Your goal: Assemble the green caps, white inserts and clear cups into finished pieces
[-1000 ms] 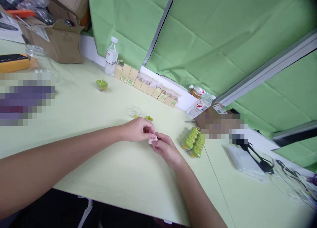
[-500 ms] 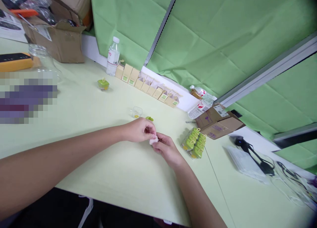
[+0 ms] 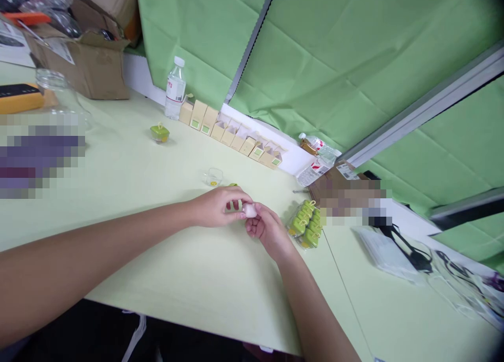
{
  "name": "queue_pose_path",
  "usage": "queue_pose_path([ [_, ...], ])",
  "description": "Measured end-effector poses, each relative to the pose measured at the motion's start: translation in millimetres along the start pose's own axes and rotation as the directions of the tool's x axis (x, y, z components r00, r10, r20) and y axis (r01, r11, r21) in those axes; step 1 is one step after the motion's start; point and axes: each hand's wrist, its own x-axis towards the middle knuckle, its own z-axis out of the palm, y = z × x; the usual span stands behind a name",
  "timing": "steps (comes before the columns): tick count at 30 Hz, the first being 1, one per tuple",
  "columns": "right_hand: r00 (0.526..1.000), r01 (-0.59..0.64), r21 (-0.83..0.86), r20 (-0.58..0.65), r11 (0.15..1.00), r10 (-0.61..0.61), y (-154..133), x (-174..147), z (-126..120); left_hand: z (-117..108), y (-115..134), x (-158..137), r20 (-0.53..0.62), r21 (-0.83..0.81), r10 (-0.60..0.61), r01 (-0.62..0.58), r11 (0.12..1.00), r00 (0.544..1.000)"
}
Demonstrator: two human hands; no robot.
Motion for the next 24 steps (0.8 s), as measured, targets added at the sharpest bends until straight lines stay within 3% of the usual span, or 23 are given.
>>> queue_pose_path([
  [7,1.000,-0.001,-0.007,0.026,1.000,0.001,-7,-3,1,-1,-13,1,0.003,-0.054,-0.079,0.079,0.995,0.997],
  [15,0.999,0.015,-0.109,0.034,0.994,-0.012,-7,-7,3,-4,-12,2,0.043,-0.107,-0.199,0.203,0.973,0.979],
  [24,0.998,0.046,-0.159,-0.039,0.986,-0.053,-5,-2,1,-5,-6,2,0.043,-0.059,-0.190,0.192,0.980,0.981],
])
